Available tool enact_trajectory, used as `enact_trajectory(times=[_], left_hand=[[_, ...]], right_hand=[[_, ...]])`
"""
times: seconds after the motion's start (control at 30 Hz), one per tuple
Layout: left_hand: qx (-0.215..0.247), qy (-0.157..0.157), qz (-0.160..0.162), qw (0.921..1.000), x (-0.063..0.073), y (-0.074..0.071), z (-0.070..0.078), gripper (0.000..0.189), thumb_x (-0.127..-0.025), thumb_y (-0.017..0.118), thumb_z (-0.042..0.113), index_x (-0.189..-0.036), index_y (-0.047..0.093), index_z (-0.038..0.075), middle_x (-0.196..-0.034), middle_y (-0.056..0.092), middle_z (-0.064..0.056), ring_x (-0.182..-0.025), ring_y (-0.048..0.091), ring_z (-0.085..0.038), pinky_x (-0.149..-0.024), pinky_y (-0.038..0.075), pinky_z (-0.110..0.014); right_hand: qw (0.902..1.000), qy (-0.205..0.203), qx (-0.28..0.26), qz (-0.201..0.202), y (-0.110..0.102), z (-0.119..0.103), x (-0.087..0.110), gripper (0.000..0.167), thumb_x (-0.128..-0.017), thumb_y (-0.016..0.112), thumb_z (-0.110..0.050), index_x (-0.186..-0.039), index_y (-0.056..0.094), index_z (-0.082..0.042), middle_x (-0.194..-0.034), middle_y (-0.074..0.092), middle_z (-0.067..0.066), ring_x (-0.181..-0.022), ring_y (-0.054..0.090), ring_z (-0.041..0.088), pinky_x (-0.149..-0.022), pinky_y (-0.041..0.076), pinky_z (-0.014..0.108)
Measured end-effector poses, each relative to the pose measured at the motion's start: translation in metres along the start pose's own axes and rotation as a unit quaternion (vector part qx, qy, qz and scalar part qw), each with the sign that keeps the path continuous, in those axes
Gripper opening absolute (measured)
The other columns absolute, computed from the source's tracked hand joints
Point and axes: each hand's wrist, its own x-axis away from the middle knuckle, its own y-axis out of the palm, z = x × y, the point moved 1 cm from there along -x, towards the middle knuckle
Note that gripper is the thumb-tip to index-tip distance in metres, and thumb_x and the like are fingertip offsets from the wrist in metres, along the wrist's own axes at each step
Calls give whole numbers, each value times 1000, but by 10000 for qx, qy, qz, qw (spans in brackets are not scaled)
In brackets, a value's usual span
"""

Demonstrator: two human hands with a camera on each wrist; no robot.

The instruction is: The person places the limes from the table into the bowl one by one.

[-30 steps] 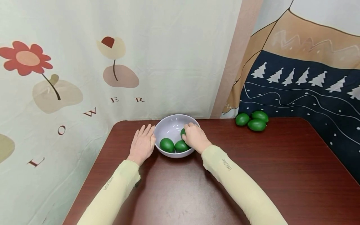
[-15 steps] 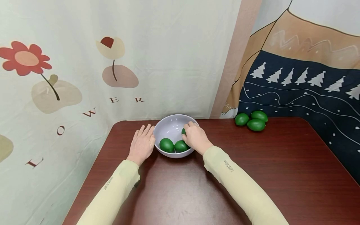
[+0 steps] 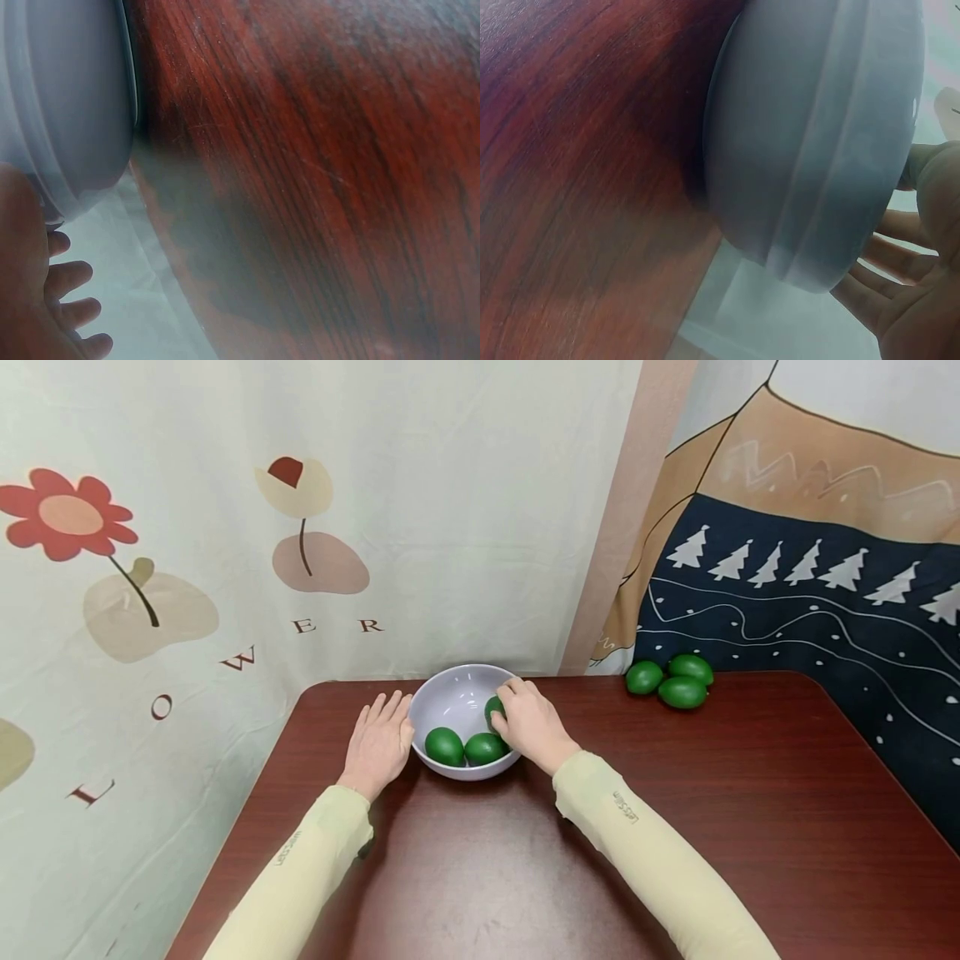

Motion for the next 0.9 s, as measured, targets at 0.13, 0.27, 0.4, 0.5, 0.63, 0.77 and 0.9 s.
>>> enact_trajectory(times=[0.13, 0.27, 0.4, 0.5, 0.63, 0.77, 0.9], left_hand=[[17, -16, -32, 10000, 0, 0, 0, 56, -108, 28, 27, -158, 41, 6, -164, 38, -16, -155, 24, -40, -127, 18, -57], [36, 21, 55, 10000, 1, -1, 1, 55, -108, 28, 26, -157, 42, 5, -163, 39, -18, -154, 26, -41, -126, 20, -58], [68, 38, 125, 9999, 1, 0, 1, 55, -108, 29, 25, -156, 44, 4, -162, 40, -18, -154, 27, -42, -126, 21, -58], [69, 18, 117, 9999, 1, 0, 1, 54, -108, 29, 25, -156, 44, 5, -162, 40, -18, -154, 27, -41, -126, 20, -57], [19, 18, 105, 9999, 1, 0, 1, 54, -108, 30, 25, -157, 44, 5, -162, 41, -17, -154, 27, -40, -126, 22, -57], [7, 23, 124, 9999, 1, 0, 1, 54, -109, 31, 24, -156, 44, 5, -162, 42, -17, -154, 27, -41, -126, 22, -58], [30, 8, 147, 9999, 1, -1, 1, 53, -109, 31, 25, -156, 44, 5, -161, 42, -17, -154, 28, -40, -126, 22, -57]], right_hand=[[9999, -13, -109, 95, -3, 2, 2, 24, -93, 70, -14, -110, 70, 2, -116, 66, 17, -106, 62, 35, -87, 59, 46], [9998, -21, -111, 134, -5, 5, 4, 23, -94, 70, -15, -110, 70, 1, -117, 65, 16, -106, 61, 34, -89, 59, 45], [9998, -6, -123, 158, -8, 7, 6, 22, -94, 70, -15, -110, 71, 0, -119, 65, 16, -107, 61, 34, -93, 57, 43], [9996, 13, -193, 199, -10, 8, 7, 23, -94, 70, -15, -111, 71, 1, -120, 65, 16, -108, 60, 34, -96, 55, 43], [9994, 22, -235, 258, -12, 10, 9, 27, -93, 71, -15, -114, 71, 2, -121, 65, 16, -109, 60, 34, -97, 54, 43], [9989, 43, -317, 350, -13, 14, 12, 28, -92, 71, -14, -115, 71, 3, -122, 65, 16, -109, 61, 35, -97, 54, 44], [9984, 92, -368, 419, -14, 17, 14, 29, -92, 72, -13, -117, 71, 3, -122, 65, 17, -110, 61, 35, -97, 55, 45]])
